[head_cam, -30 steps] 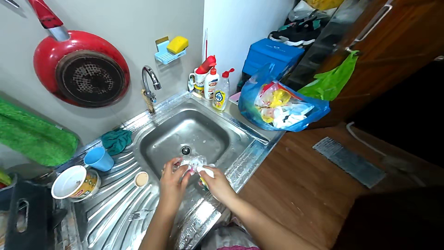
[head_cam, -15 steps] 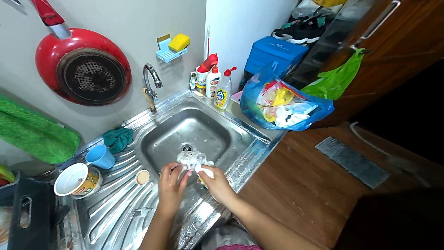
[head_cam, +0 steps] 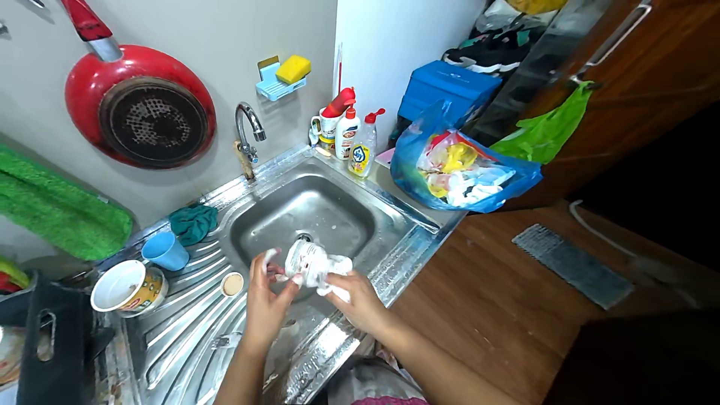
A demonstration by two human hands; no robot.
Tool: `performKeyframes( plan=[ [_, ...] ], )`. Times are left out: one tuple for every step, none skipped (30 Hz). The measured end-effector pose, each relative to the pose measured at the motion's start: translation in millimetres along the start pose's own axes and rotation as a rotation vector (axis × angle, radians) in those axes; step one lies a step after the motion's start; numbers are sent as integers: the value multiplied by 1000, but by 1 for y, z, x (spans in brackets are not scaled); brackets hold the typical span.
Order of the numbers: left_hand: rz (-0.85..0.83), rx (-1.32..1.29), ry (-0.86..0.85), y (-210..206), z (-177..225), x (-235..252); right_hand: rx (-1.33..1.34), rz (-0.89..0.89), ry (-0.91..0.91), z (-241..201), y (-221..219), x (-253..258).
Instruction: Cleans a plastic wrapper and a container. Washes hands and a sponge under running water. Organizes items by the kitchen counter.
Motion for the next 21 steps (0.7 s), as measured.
performKeyframes(
  plan=[
    [-57, -3, 56, 2, -1, 4, -54, 2, 68, -2, 1, -1],
    [-113, 17, 86, 2, -2, 6, -96, 5, 120, -5, 2, -1],
    [-150, 43, 96, 3, -2, 8, -124, 9, 155, -6, 3, -1],
    [-180, 90, 89, 3, -1, 9, -137, 4, 168, -8, 4, 0],
    [-197, 154, 68, 2, 1, 10, -125, -18, 155, -9, 6, 1],
    [-199, 223, 40, 1, 2, 10, -97, -53, 119, -12, 8, 2],
    [-184, 280, 8, -1, 4, 9, -71, -84, 79, -15, 10, 2],
    [-159, 329, -33, -3, 6, 7, -56, -83, 57, -18, 11, 1],
    [-126, 375, -85, -5, 9, 5, -53, -56, 52, -19, 11, 1],
    [-98, 416, -131, -6, 12, 4, -53, -24, 55, -19, 9, 0],
    [-71, 450, -171, -8, 13, 3, -52, 1, 66, -18, 7, -1],
    [-50, 475, -201, -9, 14, 2, -51, 22, 84, -17, 6, -3],
    [-32, 497, -226, -10, 14, 1, -54, 31, 103, -17, 5, -3],
    [-20, 517, -243, -11, 13, 0, -58, 37, 119, -16, 4, -4],
    [-15, 528, -253, -11, 13, -1, -61, 34, 127, -15, 4, -4],
    [-12, 535, -261, -11, 13, -1, -59, 29, 131, -14, 4, -4],
    [-18, 520, -262, -10, 12, -1, -57, 25, 134, -13, 3, -5],
    [-40, 479, -246, -7, 12, 0, -59, 24, 136, -12, 3, -5],
    [-72, 408, -210, -4, 13, 2, -68, 33, 144, -13, 3, -5],
    [-102, 315, -159, 0, 15, 3, -84, 45, 152, -13, 4, -5],
    [-114, 230, -113, 3, 17, 4, -111, 59, 166, -15, 5, -5]
  ],
)
Point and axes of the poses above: each hand's wrist, its own x-axis towards the middle knuckle, its own y-axis out of the back of the hand, z = x × y, the point moved 5 cm from there along x, towards the middle knuckle, and after that the axes turned 3 degrees about -z, right-handed, at the moved point
